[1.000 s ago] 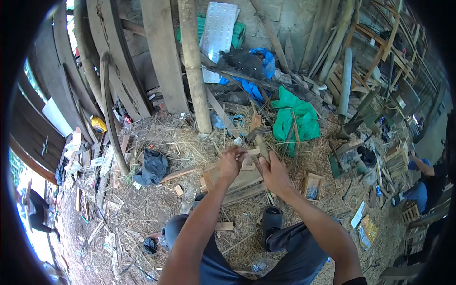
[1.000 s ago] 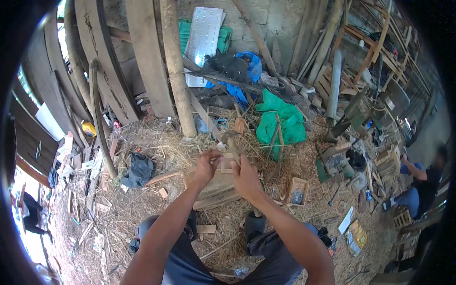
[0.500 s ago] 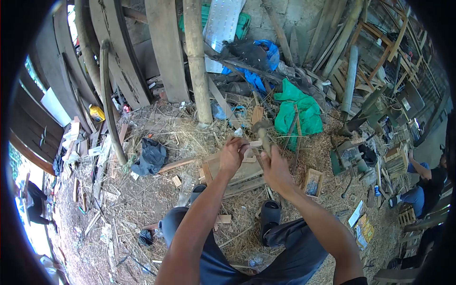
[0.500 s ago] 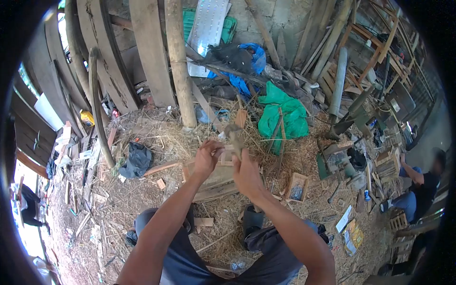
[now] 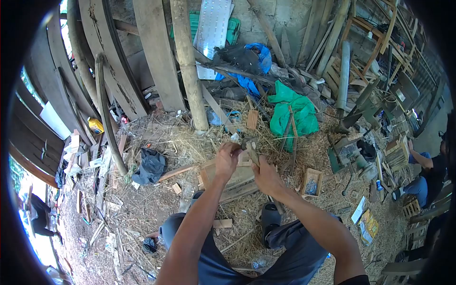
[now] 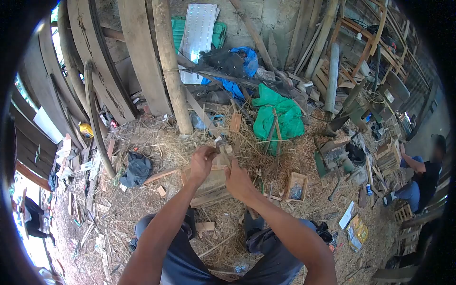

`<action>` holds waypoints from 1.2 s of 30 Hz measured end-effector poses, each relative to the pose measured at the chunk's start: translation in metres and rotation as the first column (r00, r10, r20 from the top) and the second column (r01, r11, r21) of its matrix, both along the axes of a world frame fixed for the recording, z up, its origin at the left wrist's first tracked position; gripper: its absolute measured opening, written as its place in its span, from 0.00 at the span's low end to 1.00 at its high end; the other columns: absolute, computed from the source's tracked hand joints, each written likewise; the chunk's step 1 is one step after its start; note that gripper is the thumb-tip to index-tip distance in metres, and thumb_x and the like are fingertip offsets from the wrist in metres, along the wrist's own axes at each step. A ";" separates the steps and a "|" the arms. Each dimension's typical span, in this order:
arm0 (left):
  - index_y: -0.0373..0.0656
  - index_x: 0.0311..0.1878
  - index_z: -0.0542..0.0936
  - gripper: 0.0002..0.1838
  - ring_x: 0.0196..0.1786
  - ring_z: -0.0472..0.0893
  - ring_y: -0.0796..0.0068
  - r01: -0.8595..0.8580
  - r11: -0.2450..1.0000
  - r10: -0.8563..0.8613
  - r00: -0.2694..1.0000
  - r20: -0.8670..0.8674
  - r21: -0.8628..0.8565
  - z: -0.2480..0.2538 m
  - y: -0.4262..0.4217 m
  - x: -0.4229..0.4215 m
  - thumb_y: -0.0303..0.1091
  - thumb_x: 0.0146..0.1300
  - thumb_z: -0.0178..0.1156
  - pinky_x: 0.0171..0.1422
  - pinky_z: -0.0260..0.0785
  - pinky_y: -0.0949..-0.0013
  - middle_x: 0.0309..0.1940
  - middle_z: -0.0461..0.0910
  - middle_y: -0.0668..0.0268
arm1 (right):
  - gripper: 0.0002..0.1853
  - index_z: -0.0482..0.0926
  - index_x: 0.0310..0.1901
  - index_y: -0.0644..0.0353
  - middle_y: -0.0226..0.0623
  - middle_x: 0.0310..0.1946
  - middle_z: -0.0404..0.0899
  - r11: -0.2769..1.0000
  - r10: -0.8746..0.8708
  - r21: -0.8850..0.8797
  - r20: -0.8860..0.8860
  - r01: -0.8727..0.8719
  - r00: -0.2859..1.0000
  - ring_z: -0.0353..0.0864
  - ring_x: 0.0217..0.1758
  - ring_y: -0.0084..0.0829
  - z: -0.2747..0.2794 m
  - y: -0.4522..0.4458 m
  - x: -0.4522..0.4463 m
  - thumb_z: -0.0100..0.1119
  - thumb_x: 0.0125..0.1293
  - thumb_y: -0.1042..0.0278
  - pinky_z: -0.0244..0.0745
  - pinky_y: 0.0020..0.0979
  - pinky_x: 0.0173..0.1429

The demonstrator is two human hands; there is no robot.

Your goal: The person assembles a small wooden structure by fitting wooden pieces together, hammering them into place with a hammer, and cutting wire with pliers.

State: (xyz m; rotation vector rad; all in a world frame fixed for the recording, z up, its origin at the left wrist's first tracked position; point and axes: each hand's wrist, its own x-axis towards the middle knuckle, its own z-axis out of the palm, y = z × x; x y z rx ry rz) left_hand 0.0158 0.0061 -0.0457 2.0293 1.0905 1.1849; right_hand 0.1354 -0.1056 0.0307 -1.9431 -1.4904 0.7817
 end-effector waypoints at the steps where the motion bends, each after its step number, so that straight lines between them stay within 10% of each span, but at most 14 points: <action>1: 0.38 0.33 0.82 0.05 0.42 0.78 0.56 -0.018 0.998 0.018 1.000 0.004 -0.056 -0.001 0.001 0.000 0.25 0.52 0.64 0.48 0.70 0.60 0.34 0.82 0.59 | 0.13 0.62 0.46 0.68 0.63 0.23 0.74 1.000 0.014 0.021 0.031 -0.015 0.999 0.74 0.31 0.66 0.000 0.000 -0.001 0.44 0.72 0.64 0.65 0.56 0.35; 17: 0.39 0.36 0.82 0.06 0.38 0.79 0.64 0.092 0.996 -0.091 0.992 -0.084 0.004 0.005 0.015 -0.007 0.26 0.54 0.64 0.43 0.71 0.64 0.35 0.81 0.61 | 0.14 0.65 0.42 0.68 0.63 0.27 0.75 0.989 -0.083 0.124 0.068 0.074 0.994 0.75 0.34 0.63 -0.002 0.014 0.014 0.50 0.68 0.63 0.67 0.53 0.36; 25: 0.38 0.43 0.79 0.08 0.33 0.78 0.82 0.447 0.792 -0.325 0.885 0.333 -0.415 0.108 0.011 -0.040 0.30 0.64 0.60 0.39 0.70 0.75 0.33 0.78 0.68 | 0.20 0.65 0.45 0.62 0.42 0.40 0.80 0.909 0.010 0.392 -0.362 0.142 0.932 0.81 0.41 0.29 0.023 0.018 0.029 0.67 0.59 0.70 0.76 0.32 0.44; 36: 0.38 0.47 0.77 0.11 0.41 0.77 0.78 0.585 0.702 -0.417 0.800 0.431 -0.406 0.147 -0.010 -0.029 0.35 0.67 0.57 0.48 0.69 0.72 0.40 0.78 0.66 | 0.22 0.63 0.45 0.63 0.43 0.39 0.79 0.903 0.114 0.398 -0.589 0.164 0.800 0.82 0.44 0.30 0.043 0.008 0.009 0.68 0.55 0.76 0.77 0.29 0.46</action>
